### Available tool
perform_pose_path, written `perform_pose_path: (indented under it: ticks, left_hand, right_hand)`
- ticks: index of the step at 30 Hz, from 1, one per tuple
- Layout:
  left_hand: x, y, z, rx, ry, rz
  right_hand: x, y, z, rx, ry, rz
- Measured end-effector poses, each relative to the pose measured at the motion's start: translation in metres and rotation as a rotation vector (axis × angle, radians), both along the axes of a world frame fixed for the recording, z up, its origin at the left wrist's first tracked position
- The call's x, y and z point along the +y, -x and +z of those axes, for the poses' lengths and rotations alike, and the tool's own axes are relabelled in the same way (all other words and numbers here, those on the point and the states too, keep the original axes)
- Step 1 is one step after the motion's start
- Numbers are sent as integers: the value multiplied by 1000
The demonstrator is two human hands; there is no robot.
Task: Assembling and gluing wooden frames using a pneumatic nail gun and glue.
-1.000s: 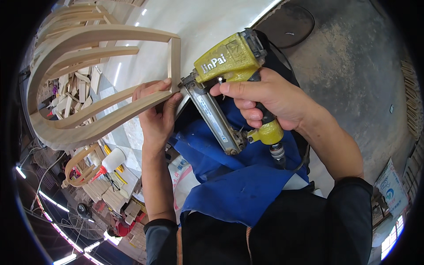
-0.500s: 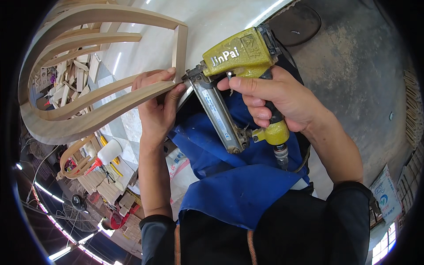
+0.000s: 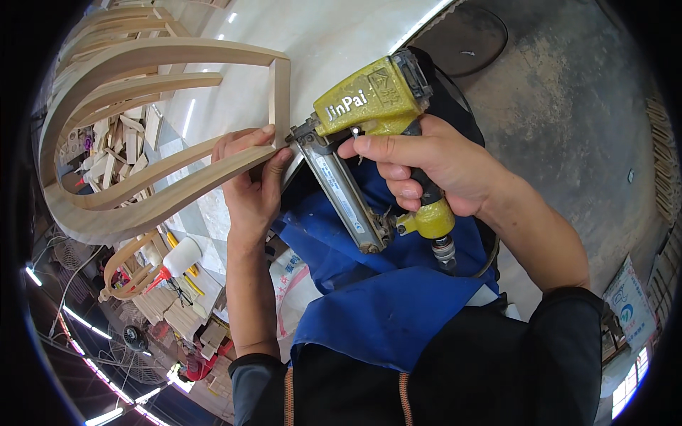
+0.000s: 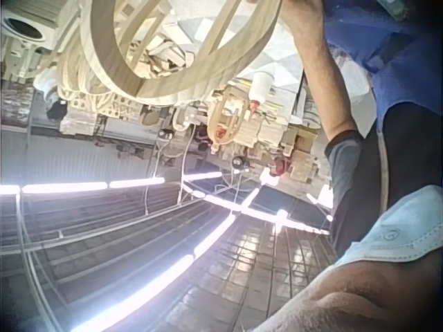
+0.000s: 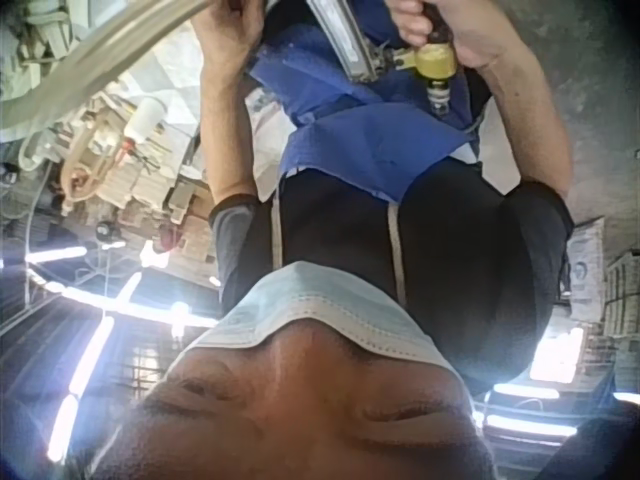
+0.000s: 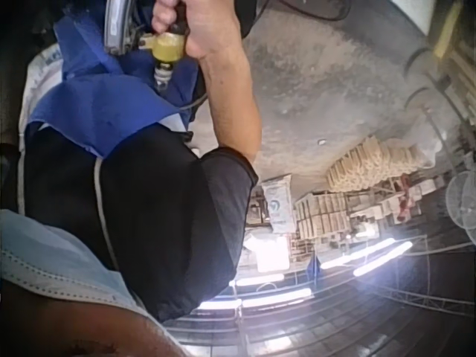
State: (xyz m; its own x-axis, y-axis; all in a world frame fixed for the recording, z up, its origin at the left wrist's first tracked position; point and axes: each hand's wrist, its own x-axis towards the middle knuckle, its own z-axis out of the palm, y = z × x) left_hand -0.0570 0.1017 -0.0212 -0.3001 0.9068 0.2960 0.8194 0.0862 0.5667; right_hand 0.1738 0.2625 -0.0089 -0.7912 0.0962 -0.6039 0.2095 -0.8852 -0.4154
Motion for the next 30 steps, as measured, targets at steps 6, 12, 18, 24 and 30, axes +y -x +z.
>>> perform_pose_path:
  ticks: [6,12,18,24,30]
  left_hand:
    - [0,-1,0,-1,-5,5]
    - [-2,-1,1,-9,0,-6]
    - [0,-2,-1,-22,3,-3]
    - [-2,-1,1,-1,32,10]
    - [0,-1,-1,-4,8,-1]
  right_hand:
    - [2,0,1,2,2,56]
    - [3,-2,-8,45,15,61]
    - [5,-4,-13,116,92,48]
    - [2,-1,-12,101,81,40]
    - [0,-2,-15,51,96,15]
